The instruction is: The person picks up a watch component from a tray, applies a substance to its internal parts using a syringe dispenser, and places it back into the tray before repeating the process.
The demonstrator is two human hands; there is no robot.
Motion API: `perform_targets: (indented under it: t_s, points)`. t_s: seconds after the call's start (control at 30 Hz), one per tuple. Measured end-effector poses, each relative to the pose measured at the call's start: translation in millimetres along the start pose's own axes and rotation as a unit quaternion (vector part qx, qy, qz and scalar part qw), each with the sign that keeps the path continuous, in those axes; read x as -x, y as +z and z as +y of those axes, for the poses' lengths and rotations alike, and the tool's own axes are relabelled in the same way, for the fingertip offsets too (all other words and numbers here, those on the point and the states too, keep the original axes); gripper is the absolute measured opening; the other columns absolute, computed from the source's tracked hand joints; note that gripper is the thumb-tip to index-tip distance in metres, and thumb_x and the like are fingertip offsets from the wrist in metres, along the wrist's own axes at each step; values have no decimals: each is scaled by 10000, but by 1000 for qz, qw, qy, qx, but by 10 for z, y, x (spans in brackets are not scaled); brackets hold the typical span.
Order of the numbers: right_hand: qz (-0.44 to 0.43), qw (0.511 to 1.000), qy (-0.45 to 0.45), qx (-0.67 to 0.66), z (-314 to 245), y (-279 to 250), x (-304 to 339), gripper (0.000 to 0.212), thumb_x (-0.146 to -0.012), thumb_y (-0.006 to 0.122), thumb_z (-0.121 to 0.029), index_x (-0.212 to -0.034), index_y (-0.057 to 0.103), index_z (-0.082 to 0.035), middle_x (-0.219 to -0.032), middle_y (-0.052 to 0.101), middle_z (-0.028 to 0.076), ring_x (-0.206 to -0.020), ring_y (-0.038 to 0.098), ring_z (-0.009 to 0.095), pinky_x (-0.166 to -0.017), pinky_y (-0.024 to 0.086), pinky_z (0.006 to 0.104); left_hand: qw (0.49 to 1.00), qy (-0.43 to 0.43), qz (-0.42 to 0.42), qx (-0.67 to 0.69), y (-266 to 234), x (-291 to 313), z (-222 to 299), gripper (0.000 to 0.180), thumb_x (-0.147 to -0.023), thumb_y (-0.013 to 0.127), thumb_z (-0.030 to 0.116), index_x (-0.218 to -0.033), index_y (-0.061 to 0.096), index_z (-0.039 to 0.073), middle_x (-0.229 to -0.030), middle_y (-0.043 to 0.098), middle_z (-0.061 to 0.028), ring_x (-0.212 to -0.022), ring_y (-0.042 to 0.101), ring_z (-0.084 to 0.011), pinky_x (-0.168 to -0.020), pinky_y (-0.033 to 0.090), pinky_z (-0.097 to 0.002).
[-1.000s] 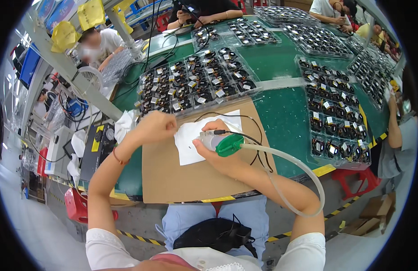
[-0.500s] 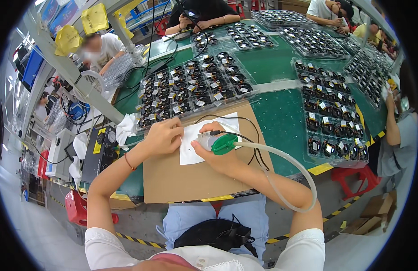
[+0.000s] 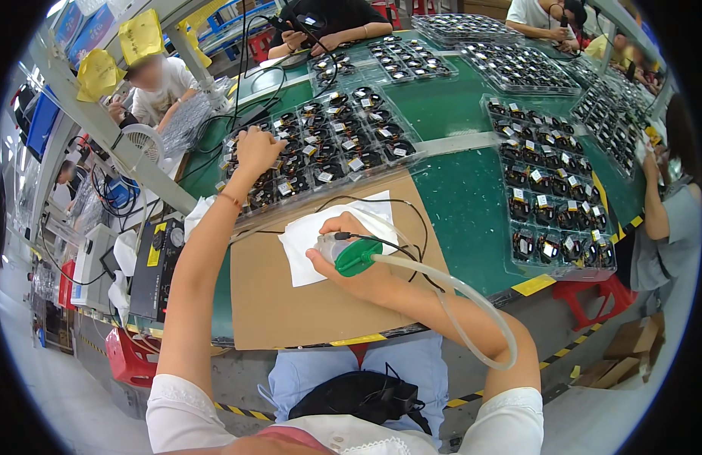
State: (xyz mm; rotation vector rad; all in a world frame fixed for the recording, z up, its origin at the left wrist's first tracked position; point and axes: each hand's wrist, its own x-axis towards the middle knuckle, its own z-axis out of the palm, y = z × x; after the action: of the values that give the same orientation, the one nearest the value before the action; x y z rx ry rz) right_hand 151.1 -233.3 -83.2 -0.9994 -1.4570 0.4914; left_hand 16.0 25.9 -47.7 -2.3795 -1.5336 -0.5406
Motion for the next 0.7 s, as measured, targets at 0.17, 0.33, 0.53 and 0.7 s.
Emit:
perform_targets:
  t_s: [0.17,0.33,0.53,0.7]
  points:
    - [-4,1000,-17,15,6,0,-11,299,-720,697,-93,-923,480,-54,-803,485,47,-699,475,133,-616,381,267,990,-92,-98,-31,76,-164,152,456,-642,720,399,-879,677,12,-1106,563,-183,-1057,483,-371,-861,441,-412]
    - [-11,999,-27,21,-14,27,-12,298,-724,695,-101,-928,483,-54,-806,499,54,-693,485,139,-613,388,270,974,-177,-96,107,147,-290,-115,397,-627,691,290,-875,657,-18,-933,634,-206,-869,621,-321,-751,504,-380]
    - [7,999,-24,24,-10,20,-1,293,-720,699,-93,-924,492,-60,-812,506,53,-697,491,141,-622,394,272,793,-216,31,569,-198,30,-163,166,-772,651,134,-881,647,9,-819,648,-77,-731,627,-169,-572,500,-226]
    - [6,1000,-22,13,43,0,4,295,-717,702,-92,-926,495,-60,-813,508,52,-698,490,142,-627,396,270,213,-255,-8,943,-732,573,-57,230,-815,590,54,-1021,535,-30,-966,577,-105,-759,611,-205,-552,512,-196]
